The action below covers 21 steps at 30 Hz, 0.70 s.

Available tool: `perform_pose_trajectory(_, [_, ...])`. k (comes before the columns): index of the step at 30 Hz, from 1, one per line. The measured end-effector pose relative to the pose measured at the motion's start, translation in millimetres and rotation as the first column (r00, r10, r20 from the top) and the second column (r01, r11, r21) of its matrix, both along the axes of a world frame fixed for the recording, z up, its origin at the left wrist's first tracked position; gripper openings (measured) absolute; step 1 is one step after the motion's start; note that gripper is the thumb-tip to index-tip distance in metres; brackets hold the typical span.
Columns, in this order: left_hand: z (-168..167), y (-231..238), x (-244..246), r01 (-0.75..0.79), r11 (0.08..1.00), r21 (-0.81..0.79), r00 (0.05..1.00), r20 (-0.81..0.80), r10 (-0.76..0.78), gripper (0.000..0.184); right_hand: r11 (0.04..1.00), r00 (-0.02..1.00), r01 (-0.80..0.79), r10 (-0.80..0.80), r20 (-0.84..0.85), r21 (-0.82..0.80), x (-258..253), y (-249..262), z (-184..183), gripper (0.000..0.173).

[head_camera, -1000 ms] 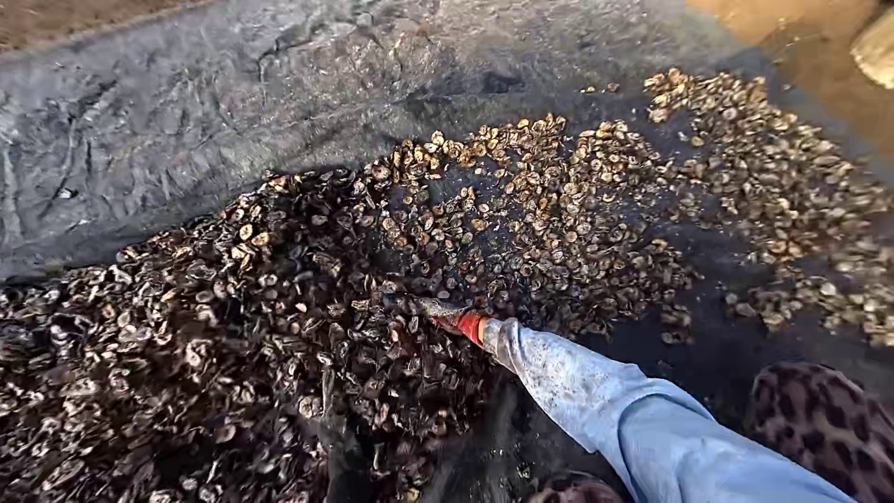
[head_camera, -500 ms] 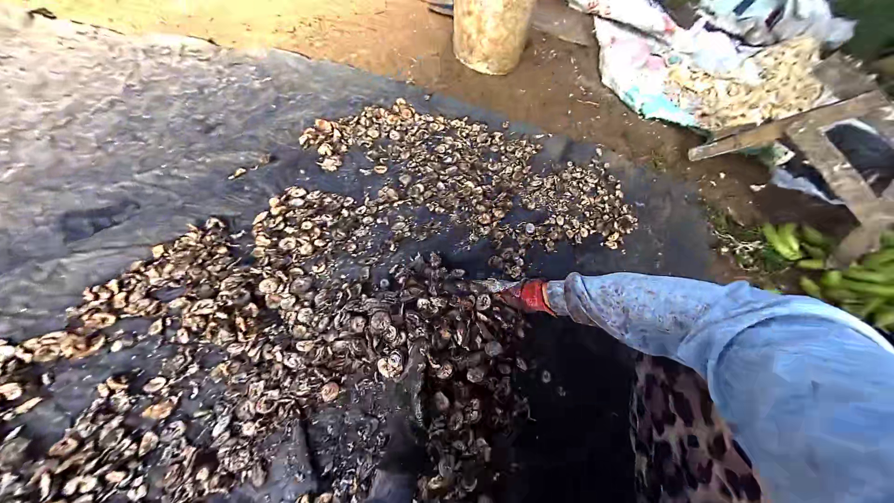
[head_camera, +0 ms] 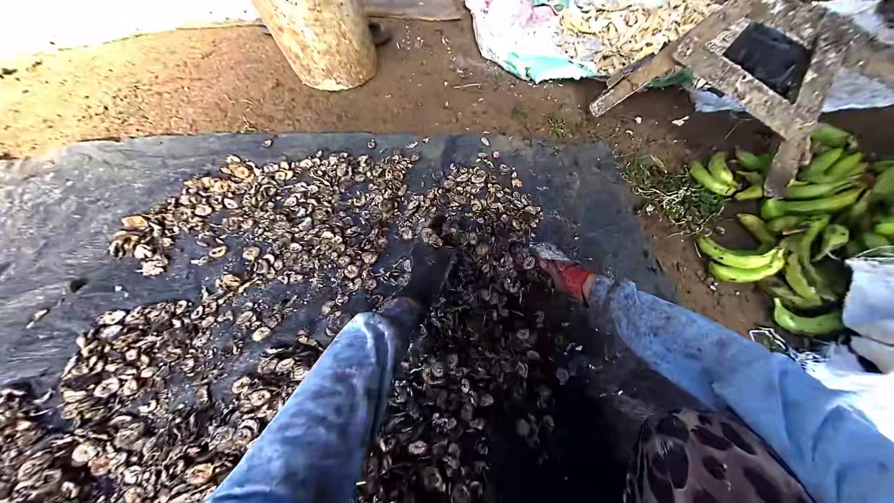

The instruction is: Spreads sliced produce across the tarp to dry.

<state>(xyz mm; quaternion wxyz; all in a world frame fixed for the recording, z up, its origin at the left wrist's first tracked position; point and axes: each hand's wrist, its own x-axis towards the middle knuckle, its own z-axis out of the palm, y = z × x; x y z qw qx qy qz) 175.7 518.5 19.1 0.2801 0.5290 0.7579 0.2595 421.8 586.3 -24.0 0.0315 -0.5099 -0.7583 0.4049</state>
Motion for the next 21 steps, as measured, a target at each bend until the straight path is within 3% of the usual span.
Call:
perform_pose_trajectory(2, [12,40,14,-0.039,0.996,0.083,0.999,0.025,0.037,0.050,0.987,0.984,0.150,-0.144,-0.103,0.052,-2,36,3,0.043])
perform_pose_trajectory(4, [11,68,9,0.084,0.988,0.126,0.996,-0.047,-0.079,0.056,0.945,0.998,0.060,-0.049,-0.041,0.321,5,43,-3,0.046])
perform_pose_trajectory(5, [9,72,6,0.167,0.979,0.120,0.982,-0.108,-0.155,0.058,0.936,0.999,0.019,-0.028,0.020,0.351,3,35,5,0.050])
perform_pose_trajectory(7, [-20,75,-4,0.324,0.941,0.100,0.908,-0.312,-0.280,0.067,0.881,0.998,-0.063,0.042,0.055,0.469,-11,14,-8,0.063])
perform_pose_trajectory(9, [-49,68,3,0.357,0.933,0.043,0.827,-0.480,-0.294,0.068,0.847,0.978,-0.210,0.190,0.090,0.488,-30,7,-38,0.075])
perform_pose_trajectory(12, [-95,57,20,0.339,0.937,0.083,0.759,-0.613,-0.220,0.074,0.770,0.956,-0.268,0.285,0.063,0.579,-20,18,-75,0.062])
perform_pose_trajectory(14, [-103,72,31,0.350,0.926,0.139,0.760,-0.621,-0.193,0.077,0.733,0.972,-0.205,0.230,0.048,0.648,-7,40,-78,0.062])
perform_pose_trajectory(17, [-112,123,46,0.439,0.877,0.197,0.754,-0.612,-0.240,0.072,0.755,0.996,-0.064,0.085,-0.002,0.653,11,85,-73,0.056])
perform_pose_trajectory(21, [-99,203,86,0.487,0.865,0.120,0.681,-0.672,-0.290,0.061,0.717,0.980,0.106,-0.192,0.050,0.689,44,171,-89,0.059])
